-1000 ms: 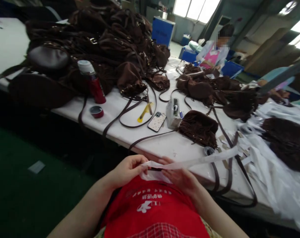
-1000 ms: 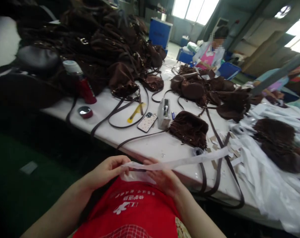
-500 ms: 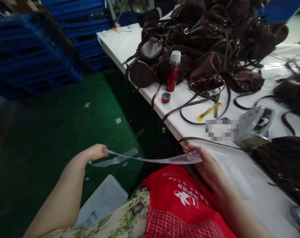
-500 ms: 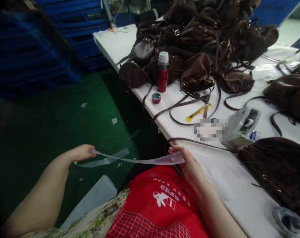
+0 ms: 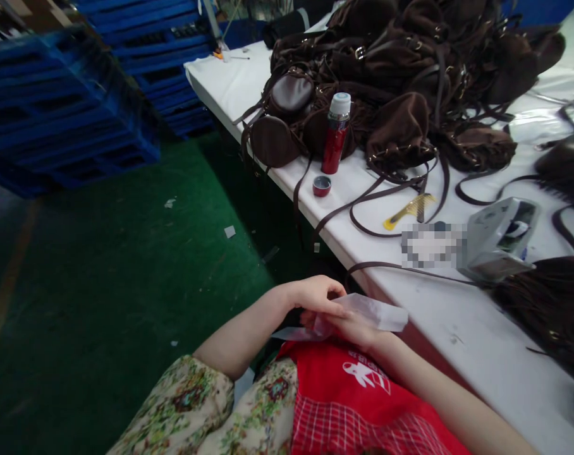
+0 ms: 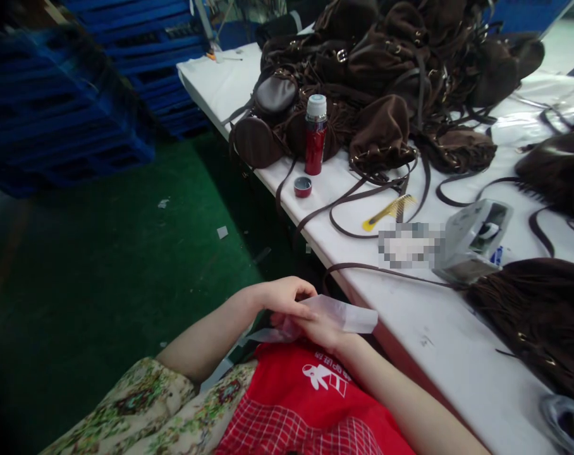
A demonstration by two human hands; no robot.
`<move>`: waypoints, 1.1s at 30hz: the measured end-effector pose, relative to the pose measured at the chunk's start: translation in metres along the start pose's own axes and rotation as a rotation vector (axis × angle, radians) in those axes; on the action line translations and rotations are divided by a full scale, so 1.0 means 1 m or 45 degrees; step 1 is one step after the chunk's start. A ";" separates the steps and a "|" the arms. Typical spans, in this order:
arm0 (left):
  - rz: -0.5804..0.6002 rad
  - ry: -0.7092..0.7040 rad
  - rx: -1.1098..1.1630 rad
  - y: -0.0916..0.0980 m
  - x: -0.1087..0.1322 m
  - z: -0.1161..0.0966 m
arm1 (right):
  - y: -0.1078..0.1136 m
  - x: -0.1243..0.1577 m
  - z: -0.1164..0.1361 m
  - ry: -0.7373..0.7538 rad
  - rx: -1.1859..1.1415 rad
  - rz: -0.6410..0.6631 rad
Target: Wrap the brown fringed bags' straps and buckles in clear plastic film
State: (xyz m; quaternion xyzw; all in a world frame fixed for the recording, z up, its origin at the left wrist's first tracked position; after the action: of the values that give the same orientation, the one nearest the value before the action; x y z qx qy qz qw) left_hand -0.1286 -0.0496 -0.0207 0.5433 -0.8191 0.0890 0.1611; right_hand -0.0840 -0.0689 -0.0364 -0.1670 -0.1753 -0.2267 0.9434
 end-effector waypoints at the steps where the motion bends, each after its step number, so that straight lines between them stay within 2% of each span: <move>1: 0.104 0.032 0.169 -0.008 -0.008 0.004 | -0.010 0.002 -0.004 -0.047 -0.039 0.135; 3: 0.193 0.049 0.438 -0.016 -0.020 0.005 | -0.024 0.007 -0.012 -0.145 -0.108 0.348; 4: 0.161 0.041 0.518 -0.014 -0.024 0.004 | -0.024 0.007 -0.015 -0.168 -0.133 0.362; 7: -0.157 -0.015 0.521 0.012 -0.026 0.000 | -0.007 0.003 -0.014 -0.111 -0.206 0.271; 9: -0.367 -0.067 0.330 0.035 -0.014 -0.005 | 0.013 -0.001 -0.008 -0.021 -0.266 0.138; 11: -0.481 -0.109 0.009 0.050 0.001 -0.014 | 0.040 -0.005 -0.005 0.044 -0.359 -0.078; 13: -0.495 -0.129 -0.318 0.055 0.015 -0.020 | 0.063 -0.007 -0.006 0.048 -0.458 -0.281; 16: -0.426 -0.107 -0.558 0.049 0.027 -0.018 | 0.077 -0.010 -0.009 0.031 -0.511 -0.388; 20: -0.354 -0.016 -0.502 0.041 0.025 -0.004 | 0.079 -0.010 -0.008 0.076 -0.378 -0.412; 23: -0.323 -0.107 -0.356 0.036 0.016 -0.009 | 0.077 -0.007 -0.006 0.112 -0.129 -0.402; 24: -0.399 -0.132 -0.329 0.040 0.015 -0.012 | 0.078 -0.005 -0.004 0.125 -0.062 -0.413; 25: -0.539 -0.144 -0.332 0.048 0.016 -0.017 | 0.080 -0.004 -0.003 0.137 -0.009 -0.440; 27: -0.931 -0.167 -0.424 0.065 0.029 -0.030 | 0.089 0.001 0.002 0.152 0.074 -0.548; 28: -1.099 -0.203 -0.512 0.067 0.038 -0.040 | 0.095 0.004 0.005 0.156 0.114 -0.617; 29: -1.190 -0.256 -0.615 0.062 0.044 -0.051 | 0.100 0.006 0.008 0.160 0.152 -0.682; 30: -1.198 -0.311 -0.716 0.052 0.045 -0.060 | 0.103 0.009 0.012 0.173 0.188 -0.733; 33: -1.000 -0.361 -0.911 0.015 0.032 -0.067 | 0.105 0.013 0.027 0.286 0.304 -0.811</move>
State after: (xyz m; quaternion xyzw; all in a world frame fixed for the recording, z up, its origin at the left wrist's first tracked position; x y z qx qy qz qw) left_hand -0.1424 -0.0497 0.0542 0.7261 -0.5476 -0.3360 0.2450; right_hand -0.0288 0.0254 -0.0317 0.0332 -0.1390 -0.5044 0.8516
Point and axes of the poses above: each hand's wrist, its own x-axis away from the middle knuckle, its own y-axis out of the back of the hand, z = x × y, the point moved 9 cm from there along -x, towards the middle knuckle, and after that the axes turned 1 degree about z, right-handed, at the moved point
